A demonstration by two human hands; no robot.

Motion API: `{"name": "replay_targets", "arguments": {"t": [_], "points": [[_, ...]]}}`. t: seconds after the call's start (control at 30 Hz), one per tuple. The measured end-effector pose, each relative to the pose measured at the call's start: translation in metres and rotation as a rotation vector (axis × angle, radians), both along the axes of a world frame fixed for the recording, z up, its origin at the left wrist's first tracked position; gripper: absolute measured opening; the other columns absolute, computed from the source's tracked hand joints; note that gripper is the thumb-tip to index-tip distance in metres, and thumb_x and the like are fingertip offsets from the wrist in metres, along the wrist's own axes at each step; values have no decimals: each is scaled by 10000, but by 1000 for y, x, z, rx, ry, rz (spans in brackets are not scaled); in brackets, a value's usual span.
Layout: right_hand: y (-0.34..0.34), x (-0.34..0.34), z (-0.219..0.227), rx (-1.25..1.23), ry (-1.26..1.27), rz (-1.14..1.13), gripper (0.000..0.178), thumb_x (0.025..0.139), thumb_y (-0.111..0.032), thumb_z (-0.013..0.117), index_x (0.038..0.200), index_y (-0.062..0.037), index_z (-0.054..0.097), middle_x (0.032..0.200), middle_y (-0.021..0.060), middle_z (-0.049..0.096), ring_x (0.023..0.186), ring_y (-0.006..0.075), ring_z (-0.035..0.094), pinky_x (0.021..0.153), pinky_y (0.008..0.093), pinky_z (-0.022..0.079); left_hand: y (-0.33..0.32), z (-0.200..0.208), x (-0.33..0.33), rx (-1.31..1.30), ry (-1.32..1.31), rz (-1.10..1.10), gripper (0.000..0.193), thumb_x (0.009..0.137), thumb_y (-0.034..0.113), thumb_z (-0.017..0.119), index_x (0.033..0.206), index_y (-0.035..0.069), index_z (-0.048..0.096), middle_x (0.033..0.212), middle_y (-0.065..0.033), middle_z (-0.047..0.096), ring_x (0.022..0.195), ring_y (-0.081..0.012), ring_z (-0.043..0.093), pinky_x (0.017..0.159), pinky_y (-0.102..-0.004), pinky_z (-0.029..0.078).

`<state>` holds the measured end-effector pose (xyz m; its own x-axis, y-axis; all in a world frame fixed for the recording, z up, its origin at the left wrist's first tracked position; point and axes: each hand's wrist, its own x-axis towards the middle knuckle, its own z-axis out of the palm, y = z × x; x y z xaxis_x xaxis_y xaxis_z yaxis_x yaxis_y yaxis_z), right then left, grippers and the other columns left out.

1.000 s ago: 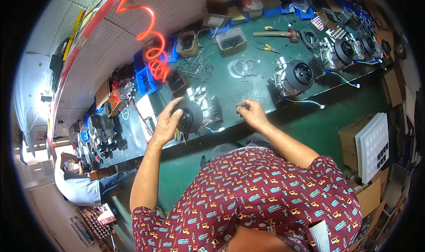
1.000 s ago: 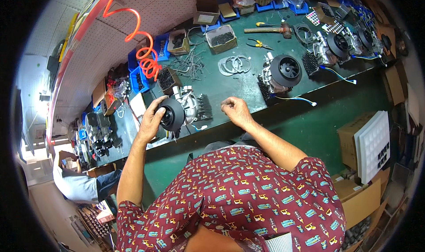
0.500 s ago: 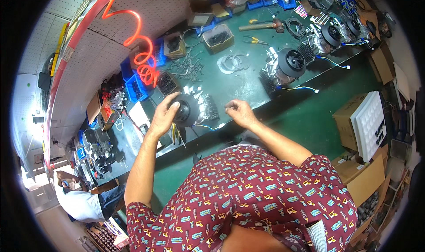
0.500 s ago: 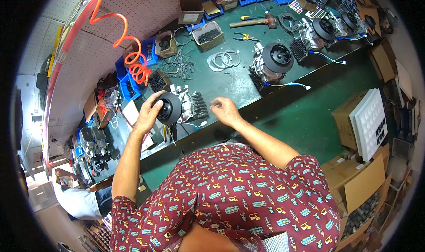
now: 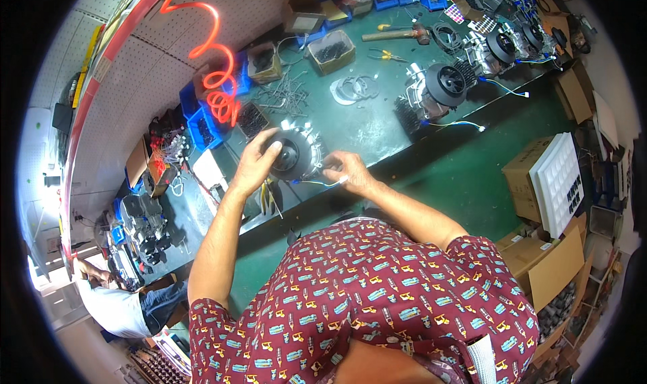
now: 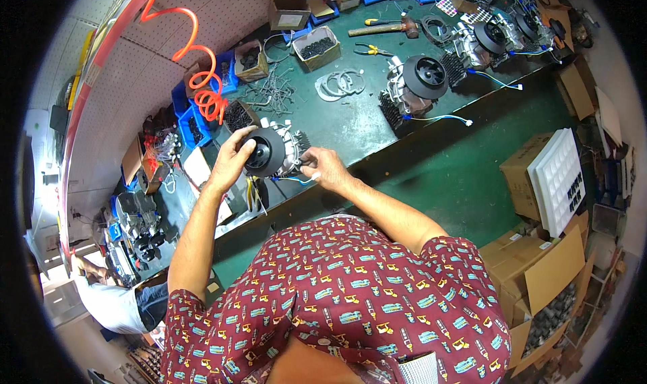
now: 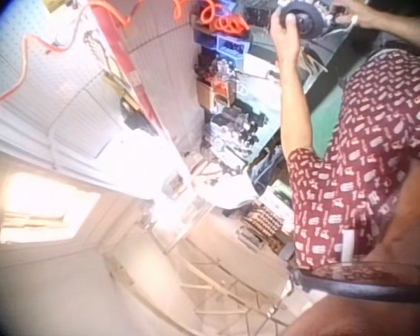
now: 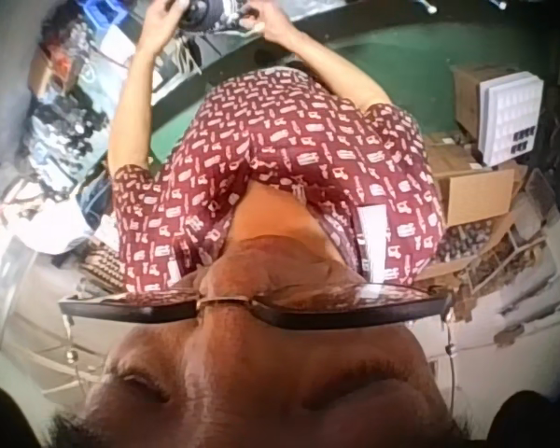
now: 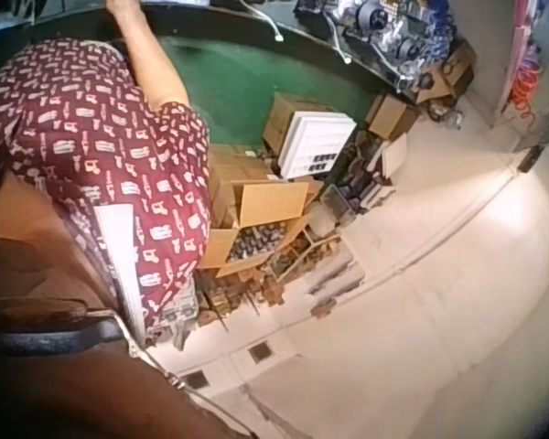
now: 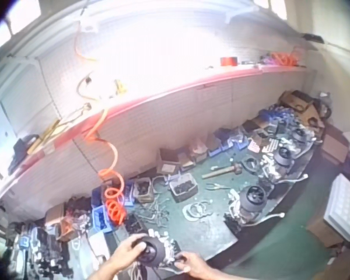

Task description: The person assembles small black cylindrical electronic components on a green workbench. They insert wires into the components, then use a cordless drill to drive screws into each unit. The person handles the components one at a time, placing them on the table after each step.

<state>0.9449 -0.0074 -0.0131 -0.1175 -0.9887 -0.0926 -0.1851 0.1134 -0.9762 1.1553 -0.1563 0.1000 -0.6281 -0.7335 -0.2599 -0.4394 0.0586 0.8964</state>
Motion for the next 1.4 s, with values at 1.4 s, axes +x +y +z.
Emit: {"name": "replay_targets", "arguments": {"t": [1.4], "points": [[-53,1,18,218,50,-42,216,822,-89,689,977,61,691,771,80,690,602,103,600,547,259,475,61,-126,20,-152,188,572,261,872,8,654,1131,-10,678,1043,-169,686,944,-276,683,818,-345,532]]}}
